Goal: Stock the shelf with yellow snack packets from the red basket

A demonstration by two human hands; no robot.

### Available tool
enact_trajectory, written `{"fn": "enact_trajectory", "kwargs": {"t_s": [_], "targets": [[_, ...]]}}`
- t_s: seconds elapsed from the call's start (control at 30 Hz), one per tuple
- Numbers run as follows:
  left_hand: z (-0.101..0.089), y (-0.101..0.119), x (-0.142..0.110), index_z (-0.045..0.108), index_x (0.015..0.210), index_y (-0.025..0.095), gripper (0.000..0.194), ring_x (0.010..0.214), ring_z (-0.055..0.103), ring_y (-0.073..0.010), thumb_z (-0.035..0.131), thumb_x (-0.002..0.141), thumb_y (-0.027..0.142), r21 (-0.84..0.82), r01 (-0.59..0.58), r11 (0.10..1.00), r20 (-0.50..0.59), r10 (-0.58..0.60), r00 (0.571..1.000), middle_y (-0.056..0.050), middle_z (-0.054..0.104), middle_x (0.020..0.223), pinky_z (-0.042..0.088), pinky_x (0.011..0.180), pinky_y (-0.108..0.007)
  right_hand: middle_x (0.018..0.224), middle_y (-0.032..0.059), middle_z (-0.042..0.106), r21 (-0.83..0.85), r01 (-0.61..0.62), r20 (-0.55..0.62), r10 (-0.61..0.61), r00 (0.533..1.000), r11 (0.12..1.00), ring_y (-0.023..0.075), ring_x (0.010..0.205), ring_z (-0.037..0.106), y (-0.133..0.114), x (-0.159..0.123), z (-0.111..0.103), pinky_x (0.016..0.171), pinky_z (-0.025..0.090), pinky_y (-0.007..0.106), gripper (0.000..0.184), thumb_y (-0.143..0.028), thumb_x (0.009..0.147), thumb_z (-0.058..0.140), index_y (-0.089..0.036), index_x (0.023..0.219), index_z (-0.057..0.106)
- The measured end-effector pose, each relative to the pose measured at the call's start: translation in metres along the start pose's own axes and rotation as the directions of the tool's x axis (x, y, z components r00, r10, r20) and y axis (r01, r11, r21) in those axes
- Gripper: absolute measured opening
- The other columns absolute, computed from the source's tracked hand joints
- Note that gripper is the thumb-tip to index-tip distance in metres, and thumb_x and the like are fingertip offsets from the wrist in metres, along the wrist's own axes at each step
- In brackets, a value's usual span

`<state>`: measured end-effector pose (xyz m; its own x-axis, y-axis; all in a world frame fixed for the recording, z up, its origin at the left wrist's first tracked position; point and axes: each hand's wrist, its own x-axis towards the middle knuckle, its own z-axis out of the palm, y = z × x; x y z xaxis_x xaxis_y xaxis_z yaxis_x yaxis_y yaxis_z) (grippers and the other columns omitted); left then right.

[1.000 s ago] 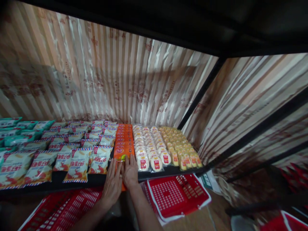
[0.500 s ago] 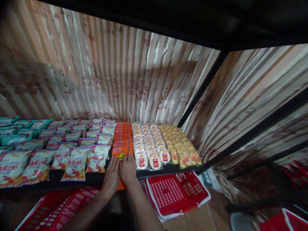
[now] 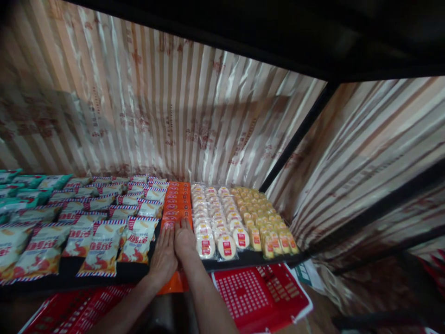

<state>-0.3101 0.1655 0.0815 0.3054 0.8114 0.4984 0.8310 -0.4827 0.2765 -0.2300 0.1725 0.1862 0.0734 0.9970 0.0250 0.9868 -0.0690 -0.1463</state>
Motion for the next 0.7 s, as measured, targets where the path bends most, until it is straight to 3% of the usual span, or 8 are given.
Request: {"fn": "enact_trajectory", "kwargs": {"t_s": [0.13,0.33,0.7], "targets": [[0.005,0.001,-0.005,0.035,0.138,0.004,0.062,0.135,0.031,-0.0295,0.043,0.08,0.025,0.036,-0.035,0.999,-0.01,0.035,0.999,-0.018,0.041,0.142,0.029,0.11,-0.045,0.136,0.0161,0.048,-0.034,-0.019,0.084,0.022,0.996,0.999,0.0229,0.126,0.045,-0.003,0.006,-0.006,0.102,0.038,0.031,0.042,-0.013,0.089,0.033,-0.011,0.126,0.053],[-0.01,0.007,-0.005,0.028,0.143,0.011,0.064,0.139,0.022,-0.0289,0.042,0.083,0.028,0.018,-0.036,0.999,0.02,0.036,0.999,-0.013,0.032,0.149,0.026,0.111,-0.045,0.129,0.0197,0.053,-0.087,-0.031,0.124,0.042,0.991,0.996,0.0243,0.117,0.052,-0.011,0.01,-0.013,0.095,0.043,0.032,0.041,-0.01,0.088,0.032,-0.009,0.121,0.055],[-0.013,0.008,-0.003,0.046,0.128,0.001,0.048,0.132,0.037,-0.0291,0.04,0.085,0.021,0.105,-0.051,0.993,-0.13,0.065,0.989,-0.02,0.049,0.135,0.039,0.104,-0.044,0.12,0.023,0.059,-0.134,0.069,0.173,-0.045,0.984,0.989,0.0267,0.108,0.059,-0.005,0.024,-0.032,0.088,0.048,0.034,0.037,-0.012,0.083,0.044,-0.007,0.117,0.059]]}}
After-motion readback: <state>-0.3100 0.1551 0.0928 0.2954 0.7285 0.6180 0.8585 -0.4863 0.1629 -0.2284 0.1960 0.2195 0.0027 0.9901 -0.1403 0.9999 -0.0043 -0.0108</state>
